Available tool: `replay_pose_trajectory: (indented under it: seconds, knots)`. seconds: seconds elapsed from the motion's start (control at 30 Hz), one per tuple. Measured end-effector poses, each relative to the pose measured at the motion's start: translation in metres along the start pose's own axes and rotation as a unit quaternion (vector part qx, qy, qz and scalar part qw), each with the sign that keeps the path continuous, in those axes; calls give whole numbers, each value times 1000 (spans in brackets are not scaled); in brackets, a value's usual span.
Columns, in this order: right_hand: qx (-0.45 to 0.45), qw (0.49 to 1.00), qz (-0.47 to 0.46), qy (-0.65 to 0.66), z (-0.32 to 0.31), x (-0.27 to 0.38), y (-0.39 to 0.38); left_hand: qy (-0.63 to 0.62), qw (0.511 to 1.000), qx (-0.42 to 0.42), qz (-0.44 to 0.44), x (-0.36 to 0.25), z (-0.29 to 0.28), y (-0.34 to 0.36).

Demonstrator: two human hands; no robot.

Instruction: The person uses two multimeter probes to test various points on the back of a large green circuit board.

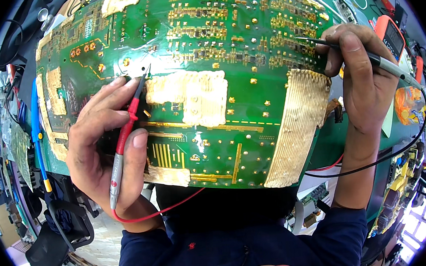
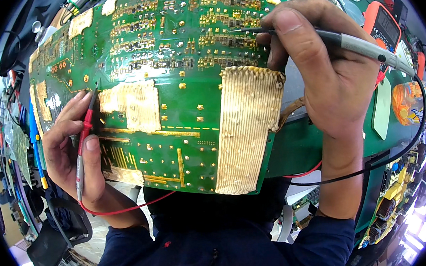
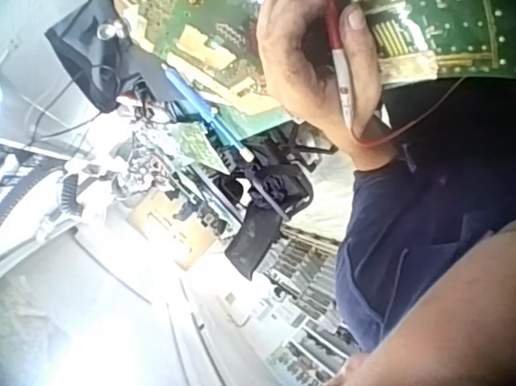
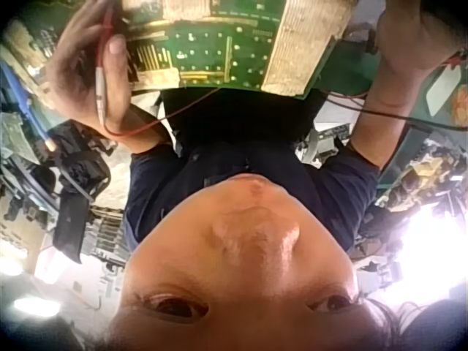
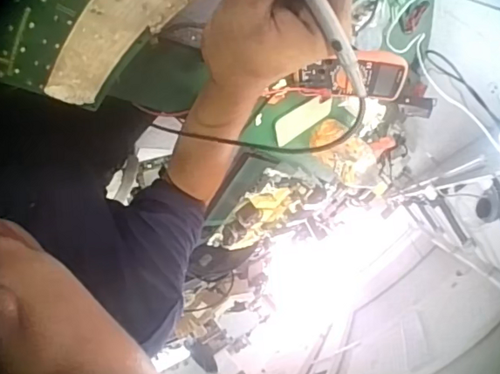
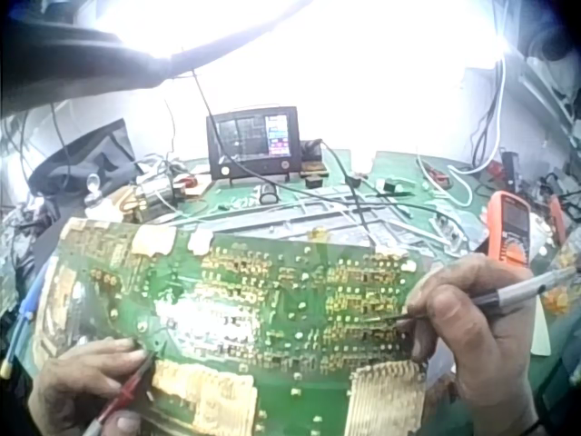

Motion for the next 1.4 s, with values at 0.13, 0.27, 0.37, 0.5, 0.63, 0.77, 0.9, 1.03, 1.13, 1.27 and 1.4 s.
replay_pose_trajectory:
  seconds: [0.13,0.27,0.37,0.5,0.63,0.77,0.9,1.03,1.13,1.27,1.4]
  knots:
    - [7,1000,-4,9,-2,-2,0,1,1000,1,1,0,0,0]
    - [13,1000,-18,17,0,2,2,-42,998,-53,-6,0,-5,0]
    - [23,999,-32,16,-1,4,2,-56,997,-49,-6,1,-6,0]
    - [-11,999,-37,5,-7,2,3,-69,997,-41,-14,1,-6,1]
    - [-70,997,-30,4,-17,-3,8,-51,998,-28,-13,-4,-7,3]
    - [-85,996,0,8,-13,-5,9,-41,999,-6,-3,-6,-7,5]
    - [-81,996,26,40,-9,-11,9,12,998,54,28,-15,-2,14]
    - [-63,996,40,43,-8,-21,9,52,988,133,65,-34,-2,26]
    - [-53,993,95,35,-3,-33,8,77,977,177,94,-40,-2,38]
    - [-57,986,153,45,-5,-45,7,71,968,231,68,-39,6,63]
    - [-38,990,135,28,-3,-38,9,28,958,279,55,-31,17,90]
Point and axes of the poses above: each hand's wrist, its own y-axis towards the middle knuckle, its own z-axis out of the palm, x = y × z, the point moved 8 cm from there along y, towards the middle knuckle, and after that the axes turned 7 degrees about -y, right-handed, at the moved point
